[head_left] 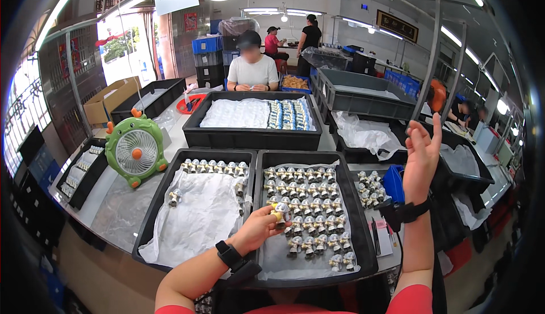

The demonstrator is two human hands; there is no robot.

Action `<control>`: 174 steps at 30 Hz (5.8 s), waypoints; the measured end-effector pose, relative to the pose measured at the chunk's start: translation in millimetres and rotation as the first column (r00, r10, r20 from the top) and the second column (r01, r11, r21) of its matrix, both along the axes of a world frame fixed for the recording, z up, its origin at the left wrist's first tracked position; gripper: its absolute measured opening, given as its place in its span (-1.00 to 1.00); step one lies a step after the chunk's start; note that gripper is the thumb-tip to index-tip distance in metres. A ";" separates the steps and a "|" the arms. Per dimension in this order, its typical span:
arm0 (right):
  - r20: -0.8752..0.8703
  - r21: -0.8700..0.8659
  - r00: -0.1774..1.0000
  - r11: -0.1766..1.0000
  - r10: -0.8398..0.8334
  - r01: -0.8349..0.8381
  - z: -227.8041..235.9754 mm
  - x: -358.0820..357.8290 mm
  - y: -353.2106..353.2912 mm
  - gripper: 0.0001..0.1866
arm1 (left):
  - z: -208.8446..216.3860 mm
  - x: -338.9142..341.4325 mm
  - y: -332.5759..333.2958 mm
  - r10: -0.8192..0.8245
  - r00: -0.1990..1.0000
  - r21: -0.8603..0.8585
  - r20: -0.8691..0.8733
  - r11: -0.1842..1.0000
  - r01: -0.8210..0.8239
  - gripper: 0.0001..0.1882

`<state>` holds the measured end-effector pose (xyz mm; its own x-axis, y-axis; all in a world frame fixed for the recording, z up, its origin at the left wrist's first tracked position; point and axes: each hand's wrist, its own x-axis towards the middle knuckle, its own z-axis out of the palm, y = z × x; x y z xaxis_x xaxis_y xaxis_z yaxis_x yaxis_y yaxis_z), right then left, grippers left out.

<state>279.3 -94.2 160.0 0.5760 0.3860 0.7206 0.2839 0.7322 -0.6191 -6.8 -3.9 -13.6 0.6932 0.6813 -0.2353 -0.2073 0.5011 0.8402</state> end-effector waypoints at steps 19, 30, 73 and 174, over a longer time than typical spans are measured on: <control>-0.065 -0.613 0.774 0.587 0.630 -0.529 -155.8 -107.6 52.1 -0.53 | -9.3 -1.6 4.9 -0.018 0.999 -0.009 0.030 1.000 0.019 -0.77; 0.131 -0.822 0.714 0.478 0.688 -0.310 -170.2 -108.1 42.5 -0.37 | -9.8 -1.4 3.9 -0.005 1.000 -0.052 0.004 0.999 0.005 -0.70; 0.194 -0.849 0.615 0.445 0.764 -0.285 -174.8 -95.1 45.8 -0.17 | -1.5 -0.2 1.4 -0.001 0.999 -0.043 0.047 0.999 0.003 -0.61; 0.221 -0.855 0.610 0.452 0.761 -0.253 -172.0 -91.5 47.0 -0.21 | -4.8 0.9 2.2 0.004 1.000 -0.040 0.024 0.999 -0.003 -0.65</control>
<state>187.8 -47.2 -12.0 -0.2874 0.9483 0.1348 0.4528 0.2585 -0.8533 -5.9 -1.6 -18.4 0.6969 0.6738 -0.2455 -0.2290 0.5335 0.8142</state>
